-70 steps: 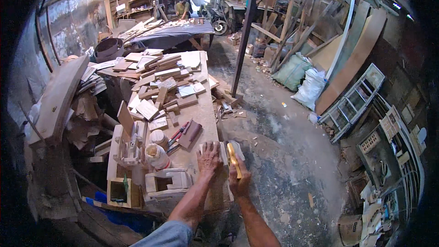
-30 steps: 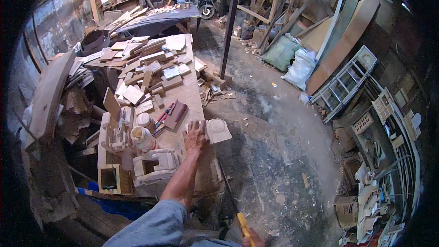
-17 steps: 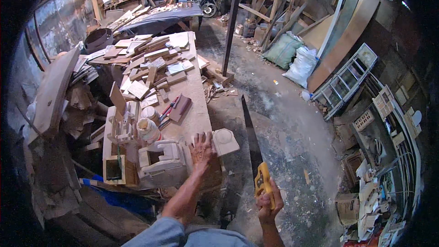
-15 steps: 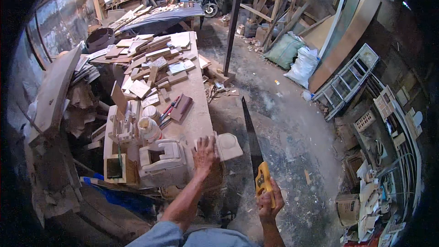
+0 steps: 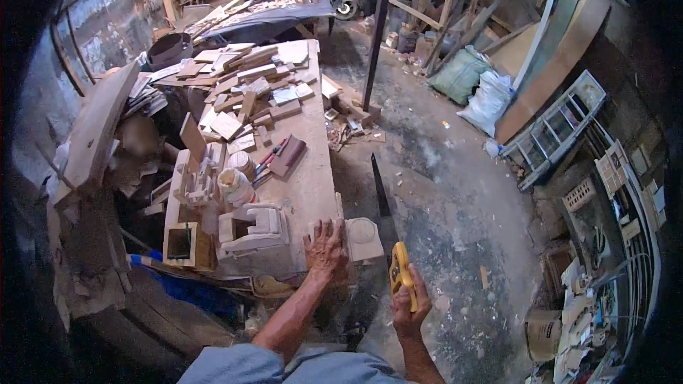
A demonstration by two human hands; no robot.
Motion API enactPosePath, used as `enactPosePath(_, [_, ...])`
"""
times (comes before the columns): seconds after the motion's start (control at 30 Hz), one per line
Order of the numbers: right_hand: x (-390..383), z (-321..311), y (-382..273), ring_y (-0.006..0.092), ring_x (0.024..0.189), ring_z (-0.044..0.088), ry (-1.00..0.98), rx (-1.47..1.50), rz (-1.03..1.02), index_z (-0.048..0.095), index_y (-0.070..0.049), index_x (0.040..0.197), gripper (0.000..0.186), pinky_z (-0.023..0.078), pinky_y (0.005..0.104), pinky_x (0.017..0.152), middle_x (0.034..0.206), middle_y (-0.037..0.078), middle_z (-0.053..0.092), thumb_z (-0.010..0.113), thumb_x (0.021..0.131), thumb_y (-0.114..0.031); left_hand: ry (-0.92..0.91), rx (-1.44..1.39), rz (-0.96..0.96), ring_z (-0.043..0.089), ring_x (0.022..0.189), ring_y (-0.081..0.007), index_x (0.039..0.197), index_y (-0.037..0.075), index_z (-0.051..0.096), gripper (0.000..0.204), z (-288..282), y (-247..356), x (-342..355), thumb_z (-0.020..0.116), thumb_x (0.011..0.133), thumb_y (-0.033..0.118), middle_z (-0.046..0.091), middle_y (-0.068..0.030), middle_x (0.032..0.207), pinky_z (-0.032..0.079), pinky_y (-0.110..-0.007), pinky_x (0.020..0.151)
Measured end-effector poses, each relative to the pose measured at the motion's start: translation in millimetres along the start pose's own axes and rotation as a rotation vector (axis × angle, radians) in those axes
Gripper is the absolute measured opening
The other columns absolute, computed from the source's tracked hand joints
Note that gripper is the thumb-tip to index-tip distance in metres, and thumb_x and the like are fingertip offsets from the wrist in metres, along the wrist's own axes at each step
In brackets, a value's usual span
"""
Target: The person marks a curved line on a small rectangular piece of wood using a compass and pencil. They then use a hand saw to cut along the marked line, shaping the wood piece. The person holds the wood steady with their left hand while sawing with their right hand.
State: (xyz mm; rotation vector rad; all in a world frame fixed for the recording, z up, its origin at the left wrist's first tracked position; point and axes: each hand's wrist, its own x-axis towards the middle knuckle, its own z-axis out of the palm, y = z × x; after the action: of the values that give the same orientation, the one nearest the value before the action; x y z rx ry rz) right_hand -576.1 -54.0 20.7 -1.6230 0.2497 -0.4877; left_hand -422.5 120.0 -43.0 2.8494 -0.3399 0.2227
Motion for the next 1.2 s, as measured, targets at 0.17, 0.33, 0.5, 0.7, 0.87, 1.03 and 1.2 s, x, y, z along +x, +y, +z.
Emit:
enactPosePath(0.17, [8.7,0.7,7.1,0.0029,0.059,0.045,-0.046,0.035,-0.121,0.048,0.001,0.143,0.056,0.042,0.0201,0.053,0.075,-0.005,0.050,0.053,0.101,-0.036,-0.036,-0.104,-0.128,0.045,0.132,-0.0335,0.139,0.017,0.051,0.056,-6.4,5.7,20.5,0.059,0.085,0.025,0.052,-0.0114,0.139,0.039,-0.057,0.100])
enactPosePath(0.33, [8.7,23.3,18.7,0.0099,0.074,0.055,-0.143,-0.023,-0.129,0.050,0.003,0.141,0.058,0.049,0.0254,0.068,0.096,0.004,0.060,0.055,0.100,-0.037,0.066,-0.028,-0.026,0.045,0.134,-0.0311,0.139,0.017,0.051,0.060,2.7,-24.8,29.1,0.062,0.080,0.022,0.051,-0.0087,0.139,0.039,-0.055,0.102])
enactPosePath(0.5, [28.3,58.7,23.1,0.0213,0.083,0.065,-0.074,-0.140,-0.341,0.053,0.004,0.137,0.056,0.053,0.0339,0.076,0.101,0.012,0.069,0.056,0.099,-0.037,0.080,-0.048,-0.033,0.044,0.135,-0.0305,0.141,0.018,0.049,0.064,9.7,-10.3,21.6,0.063,0.078,0.024,0.050,-0.0077,0.143,0.039,-0.056,0.102])
enactPosePath(0.7, [31.4,75.6,37.8,0.0096,0.065,0.056,-0.093,-0.098,-0.114,0.053,0.001,0.138,0.055,0.047,0.0269,0.058,0.082,0.003,0.062,0.054,0.099,-0.039,-0.001,-0.069,-0.051,0.044,0.134,-0.0304,0.142,0.018,0.048,0.065,4.0,-18.5,26.6,0.063,0.080,0.026,0.049,-0.0081,0.143,0.039,-0.058,0.100])
enactPosePath(0.87, [27.8,88.1,44.3,0.0056,0.056,0.049,-0.078,-0.146,-0.166,0.053,0.000,0.138,0.053,0.042,0.0247,0.051,0.069,-0.002,0.055,0.053,0.101,-0.038,0.046,-0.043,-0.029,0.044,0.133,-0.0305,0.142,0.017,0.047,0.065,5.4,-12.5,28.2,0.063,0.081,0.029,0.049,-0.0078,0.142,0.038,-0.057,0.100])
enactPosePath(1.03, [23.3,96.4,30.2,0.0074,0.056,0.050,-0.050,-0.205,-0.190,0.054,0.001,0.136,0.051,0.043,0.0261,0.051,0.067,0.000,0.055,0.053,0.100,-0.035,0.085,-0.066,0.048,0.045,0.130,-0.0311,0.141,0.016,0.048,0.062,12.7,-18.1,27.3,0.062,0.082,0.030,0.051,-0.0080,0.137,0.039,-0.056,0.097])
enactPosePath(1.2, [17.9,98.2,14.3,0.0106,0.058,0.053,-0.040,-0.302,-0.239,0.056,0.002,0.134,0.048,0.047,0.0290,0.057,0.072,0.004,0.061,0.052,0.099,-0.031,0.092,-0.065,0.019,0.046,0.129,-0.0301,0.140,0.017,0.049,0.059,4.1,-14.2,26.3,0.061,0.084,0.031,0.052,-0.0070,0.134,0.041,-0.055,0.092])
